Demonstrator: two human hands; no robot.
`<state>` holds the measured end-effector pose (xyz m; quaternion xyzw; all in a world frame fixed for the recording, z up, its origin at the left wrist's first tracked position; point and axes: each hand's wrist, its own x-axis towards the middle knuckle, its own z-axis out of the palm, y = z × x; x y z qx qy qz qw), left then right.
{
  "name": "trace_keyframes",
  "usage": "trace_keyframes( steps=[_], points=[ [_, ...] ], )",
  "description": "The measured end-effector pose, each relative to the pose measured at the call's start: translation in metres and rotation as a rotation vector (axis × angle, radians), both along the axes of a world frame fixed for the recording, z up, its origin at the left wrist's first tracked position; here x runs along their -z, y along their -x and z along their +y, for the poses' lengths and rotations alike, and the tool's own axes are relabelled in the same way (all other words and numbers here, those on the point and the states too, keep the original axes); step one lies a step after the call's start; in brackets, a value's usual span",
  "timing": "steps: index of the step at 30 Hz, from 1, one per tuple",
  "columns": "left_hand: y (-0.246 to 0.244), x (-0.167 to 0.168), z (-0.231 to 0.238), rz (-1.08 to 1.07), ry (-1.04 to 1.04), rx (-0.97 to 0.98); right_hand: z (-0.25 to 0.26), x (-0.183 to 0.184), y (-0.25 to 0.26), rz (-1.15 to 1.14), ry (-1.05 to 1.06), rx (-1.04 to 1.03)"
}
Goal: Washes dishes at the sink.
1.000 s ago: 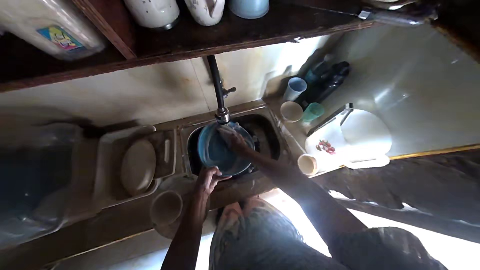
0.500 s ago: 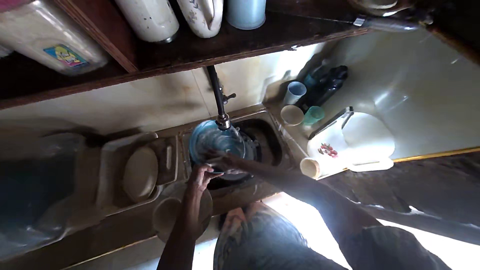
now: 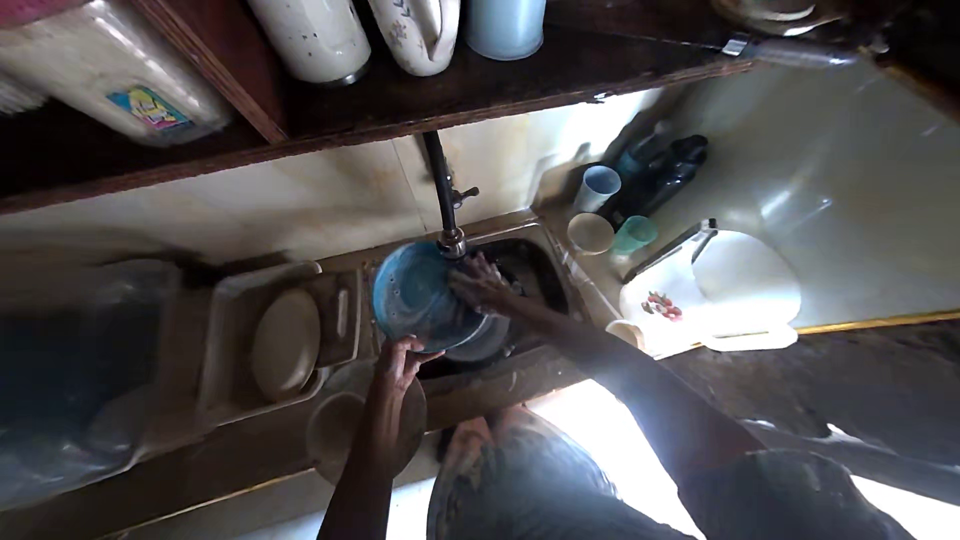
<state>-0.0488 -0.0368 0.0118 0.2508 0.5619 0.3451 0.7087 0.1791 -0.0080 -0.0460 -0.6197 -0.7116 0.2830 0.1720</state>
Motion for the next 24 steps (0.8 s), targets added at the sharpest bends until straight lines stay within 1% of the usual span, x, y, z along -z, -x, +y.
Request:
trace_keyframes(
  steps=[1, 2, 4, 5, 6, 7, 8, 9, 10, 11, 12, 13, 14, 15, 16, 17, 18, 19, 20, 21, 22, 23, 24],
  points=[
    [-0.002, -0.001, -0.003, 0.005, 0.028, 0.042, 0.008, -0.001, -0.007, -0.015, -0.002, 0.116],
    [-0.005, -0.003, -0.004, 0.013, 0.056, 0.093, 0.014, -0.01, -0.01, -0.056, 0.029, 0.191],
    [-0.01, 0.0, 0.003, 0.074, 0.073, 0.163, 0.023, -0.032, -0.014, -0.118, 0.197, 0.236],
    [-0.013, 0.004, 0.008, 0.173, 0.037, 0.205, 0.024, -0.038, -0.019, -0.146, 0.267, 0.237],
    [-0.016, 0.008, 0.012, 0.324, -0.043, 0.264, 0.025, -0.043, -0.025, -0.181, 0.329, 0.239],
    [-0.017, 0.01, 0.015, 0.509, -0.162, 0.372, 0.026, -0.048, -0.031, -0.208, 0.382, 0.247],
    [-0.017, 0.009, 0.015, 0.679, -0.303, 0.544, 0.026, -0.051, -0.038, -0.228, 0.411, 0.249],
    [-0.02, 0.009, 0.013, 0.783, -0.459, 0.704, 0.026, -0.053, -0.045, -0.253, 0.424, 0.24],
    [-0.027, 0.002, 0.009, 0.855, -0.566, 0.86, 0.028, -0.057, -0.049, -0.269, 0.445, 0.23],
    [-0.038, -0.01, 0.003, 0.905, -0.618, 1.033, 0.031, -0.062, -0.052, -0.275, 0.478, 0.22],
    [-0.052, -0.024, -0.001, 0.95, -0.622, 1.21, 0.034, -0.067, -0.055, -0.272, 0.499, 0.194],
    [-0.065, -0.036, -0.005, 0.985, -0.626, 1.325, 0.038, -0.07, -0.059, -0.276, 0.505, 0.143],
    [-0.074, -0.043, -0.007, 1.014, -0.659, 1.353, 0.042, -0.074, -0.064, -0.285, 0.512, 0.112],
    [-0.076, -0.044, -0.008, 1.016, -0.71, 1.312, 0.044, -0.077, -0.071, -0.24, 0.494, 0.142],
    [-0.075, -0.043, -0.009, 1.005, -0.764, 1.244, 0.043, -0.077, -0.081, -0.156, 0.466, 0.225],
    [-0.072, -0.04, -0.009, 0.975, -0.81, 1.151, 0.037, -0.073, -0.091, -0.027, 0.395, 0.346],
    [-0.069, -0.037, -0.011, 0.911, -0.831, 1.031, 0.029, -0.064, -0.099, 0.097, 0.294, 0.464],
    [-0.066, -0.034, -0.012, 0.812, -0.833, 0.889, 0.023, -0.061, -0.102, 0.173, 0.217, 0.549],
    [-0.066, -0.033, -0.011, 0.7, -0.78, 0.771, 0.017, -0.062, -0.097, 0.246, 0.155, 0.624],
    [-0.068, -0.033, -0.009, 0.59, -0.698, 0.673, 0.009, -0.06, -0.083, 0.331, 0.082, 0.684],
    [-0.074, -0.035, -0.009, 0.498, -0.623, 0.594, -0.003, -0.057, -0.059, 0.428, -0.027, 0.705],
    [-0.081, -0.035, -0.01, 0.436, -0.587, 0.545, -0.021, -0.057, -0.027, 0.497, -0.119, 0.667],
    [-0.085, -0.032, -0.011, 0.418, -0.584, 0.527, -0.035, -0.059, 0.004, 0.555, -0.173, 0.611]
  ],
)
